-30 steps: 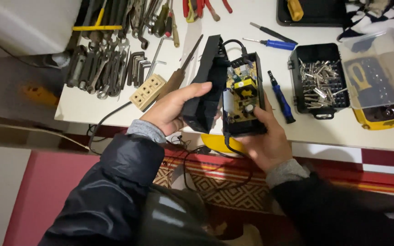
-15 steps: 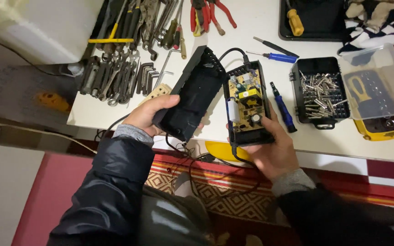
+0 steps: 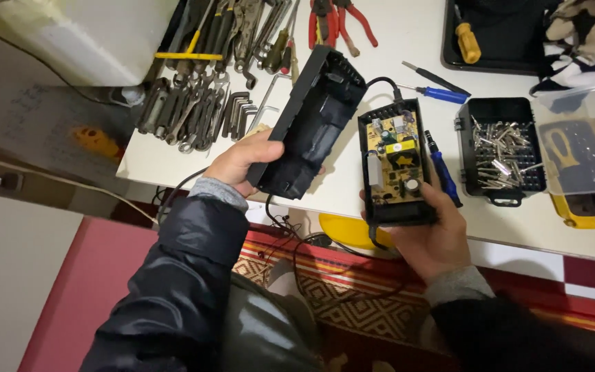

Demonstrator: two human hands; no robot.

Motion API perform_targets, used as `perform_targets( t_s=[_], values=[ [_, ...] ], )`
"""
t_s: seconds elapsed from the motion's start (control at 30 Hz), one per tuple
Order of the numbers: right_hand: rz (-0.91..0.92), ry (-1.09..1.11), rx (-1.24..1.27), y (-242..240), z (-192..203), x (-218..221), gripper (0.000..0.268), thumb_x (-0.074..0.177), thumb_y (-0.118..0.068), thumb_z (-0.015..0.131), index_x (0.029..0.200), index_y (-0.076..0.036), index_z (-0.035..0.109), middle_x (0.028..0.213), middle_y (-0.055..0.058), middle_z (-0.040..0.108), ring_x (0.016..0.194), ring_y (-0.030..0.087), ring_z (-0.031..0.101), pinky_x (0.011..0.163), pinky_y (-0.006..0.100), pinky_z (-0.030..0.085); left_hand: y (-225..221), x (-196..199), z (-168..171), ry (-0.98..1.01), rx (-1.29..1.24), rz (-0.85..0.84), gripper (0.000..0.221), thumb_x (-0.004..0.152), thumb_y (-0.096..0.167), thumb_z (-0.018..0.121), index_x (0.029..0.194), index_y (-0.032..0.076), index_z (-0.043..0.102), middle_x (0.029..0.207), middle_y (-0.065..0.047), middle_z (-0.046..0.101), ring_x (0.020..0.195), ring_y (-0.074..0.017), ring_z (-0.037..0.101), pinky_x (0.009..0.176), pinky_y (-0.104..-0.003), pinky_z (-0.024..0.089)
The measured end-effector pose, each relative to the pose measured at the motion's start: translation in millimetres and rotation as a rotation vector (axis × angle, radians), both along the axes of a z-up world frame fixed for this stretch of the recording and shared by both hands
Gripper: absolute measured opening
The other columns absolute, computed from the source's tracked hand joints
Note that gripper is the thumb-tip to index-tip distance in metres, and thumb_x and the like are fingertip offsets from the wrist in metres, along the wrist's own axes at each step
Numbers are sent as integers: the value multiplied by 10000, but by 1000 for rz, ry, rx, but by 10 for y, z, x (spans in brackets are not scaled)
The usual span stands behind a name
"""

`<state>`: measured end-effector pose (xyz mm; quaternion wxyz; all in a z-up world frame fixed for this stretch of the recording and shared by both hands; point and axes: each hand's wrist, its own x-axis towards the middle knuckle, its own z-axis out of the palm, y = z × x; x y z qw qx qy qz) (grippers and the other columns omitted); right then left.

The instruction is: Using a screwdriver to pry open and disassemble a power charger to access the internal circuit board.

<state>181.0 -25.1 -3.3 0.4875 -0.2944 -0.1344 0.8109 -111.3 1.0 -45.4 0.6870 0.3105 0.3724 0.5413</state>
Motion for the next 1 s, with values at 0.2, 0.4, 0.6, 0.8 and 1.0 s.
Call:
perform_targets(
  t_s=[0.2, 0.4, 0.6, 0.8, 1.0],
  values=[
    [-60, 9, -33, 14, -184, 24, 402, 868, -239, 645, 1269, -249, 669, 1181, 56, 715, 1051, 253, 688, 910, 472, 588, 130, -29, -132, -42, -164, 105, 335, 852, 141, 762, 1132, -34, 710, 969, -229, 727, 840, -337, 757, 751, -508, 625],
    [-85, -58, -50, 34, -248, 22, 613, 847, -224, 592, 1451, -314, 548, 1364, 43, 633, 1185, 273, 612, 1009, 505, 522, 155, 156, 87, -40, -228, 117, 391, 828, 189, 797, 1119, -53, 702, 1016, -225, 729, 901, -324, 752, 800, -515, 616],
    [-110, -101, -124, 22, -83, -34, 630, 817, -242, 579, 1443, -303, 543, 1383, 34, 614, 1216, 264, 590, 1069, 519, 497, 273, 166, 4, -37, -229, 164, 427, 801, 216, 818, 1132, -29, 706, 1043, -201, 727, 930, -319, 748, 835, -528, 613],
    [-22, -5, -13, 90, -428, 93, 607, 872, -273, 549, 1458, -140, 463, 1322, 179, 618, 1150, 331, 628, 777, 343, 525, 566, 241, -20, -64, -75, 324, 437, 787, 202, 830, 1177, 39, 720, 1118, -179, 718, 1034, -326, 728, 916, -499, 608],
    [15, 15, -28, 96, -404, 70, 545, 902, -323, 558, 1383, -72, 506, 1231, 218, 658, 1041, 343, 679, 674, 329, 559, 692, 335, -1, -95, -37, 410, 407, 797, 217, 818, 1185, 122, 739, 1132, -126, 723, 1065, -291, 720, 947, -440, 605]
  ],
)
